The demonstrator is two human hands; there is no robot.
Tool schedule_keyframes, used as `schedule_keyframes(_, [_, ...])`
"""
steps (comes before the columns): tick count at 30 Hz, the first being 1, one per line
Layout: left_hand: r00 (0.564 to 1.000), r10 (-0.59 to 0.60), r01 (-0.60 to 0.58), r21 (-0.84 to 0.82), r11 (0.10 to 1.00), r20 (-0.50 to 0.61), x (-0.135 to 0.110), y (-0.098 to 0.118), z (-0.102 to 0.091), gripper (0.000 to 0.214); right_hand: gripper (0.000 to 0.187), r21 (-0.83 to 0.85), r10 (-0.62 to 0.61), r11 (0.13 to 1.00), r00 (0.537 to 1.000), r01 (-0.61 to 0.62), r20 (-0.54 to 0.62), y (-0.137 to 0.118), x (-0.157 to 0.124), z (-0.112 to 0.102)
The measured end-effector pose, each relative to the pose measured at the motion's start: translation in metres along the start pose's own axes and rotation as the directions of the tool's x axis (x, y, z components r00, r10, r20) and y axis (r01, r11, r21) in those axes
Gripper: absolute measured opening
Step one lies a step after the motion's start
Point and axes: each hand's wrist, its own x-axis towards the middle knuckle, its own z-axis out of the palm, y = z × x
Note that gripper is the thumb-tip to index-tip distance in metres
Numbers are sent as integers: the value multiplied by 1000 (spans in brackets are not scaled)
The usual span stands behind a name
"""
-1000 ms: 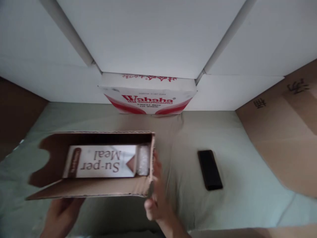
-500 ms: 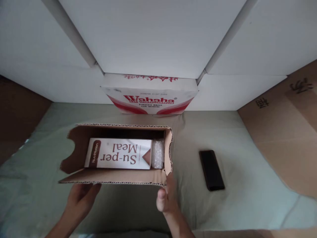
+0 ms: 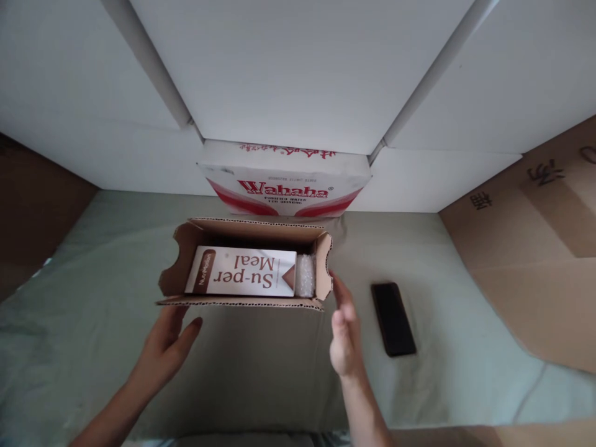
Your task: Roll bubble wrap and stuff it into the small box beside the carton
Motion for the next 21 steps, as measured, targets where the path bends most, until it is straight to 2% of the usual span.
schedule_keyframes(2, [1000, 3, -3, -3, 1000, 6, 0, 2, -2, 52, 37, -18, -17, 1000, 986, 14, -165, -22, 17, -24])
schedule_keyframes(3, [1000, 9, -9, -3, 1000, 9, -1, 2, -3, 52, 30, -44, -60, 998, 982, 53, -182, -35, 27, -34])
schedule_keyframes(4, [1000, 16, -16, -3, 1000, 10, -1, 3, -3, 51, 22, -73, -132, 990, 981, 122, -145, -48, 38, -42])
schedule_keyframes(6, [999, 27, -27, -11, 1000, 18, -3, 2, -2, 52, 9, -168, -270, 945, 959, 281, 87, -75, 61, -50])
schedule_keyframes(7, [999, 30, -30, -19, 999, 16, -4, -1, -1, 52, 8, -244, -288, 907, 929, 343, 234, -87, 73, -49])
schedule_keyframes(9, [1000, 29, -29, -39, 999, 7, -8, -8, 2, 54, 12, -427, -190, 799, 851, 424, 490, -103, 93, -40])
schedule_keyframes(10, [1000, 23, -23, -50, 998, 0, -10, -13, 4, 55, 13, -518, -113, 731, 827, 444, 551, -107, 101, -33])
schedule_keyframes(12, [1000, 0, -2, -72, 997, -17, -14, -22, 8, 56, 15, -646, 25, 603, 798, 468, 602, -110, 113, -20])
schedule_keyframes(14, [999, -23, 20, -82, 996, -34, -16, -28, 13, 57, 16, -697, 89, 532, 787, 480, 610, -107, 119, -11])
schedule_keyframes(17, [997, -1, -4, -73, 997, -72, -19, -25, 16, 58, 17, -690, 60, 520, 785, 503, 617, -98, 121, -8])
schedule_keyframes(18, [992, 37, -43, -52, 998, -119, -19, -19, 15, 60, 17, -676, 34, 530, 784, 512, 620, -95, 121, -9])
schedule_keyframes(19, [976, 101, -105, -9, 994, -194, -21, -12, 13, 64, 18, -658, 10, 545, 781, 519, 624, -93, 120, -11])
schedule_keyframes(20, [939, 198, -190, 54, 980, -283, -22, -1, 10, 69, 19, -638, -10, 565, 777, 523, 629, -90, 120, -13])
schedule_keyframes(21, [874, 328, -293, 149, 944, -358, -24, 11, 7, 74, 19, -615, -25, 589, 772, 524, 635, -88, 119, -14])
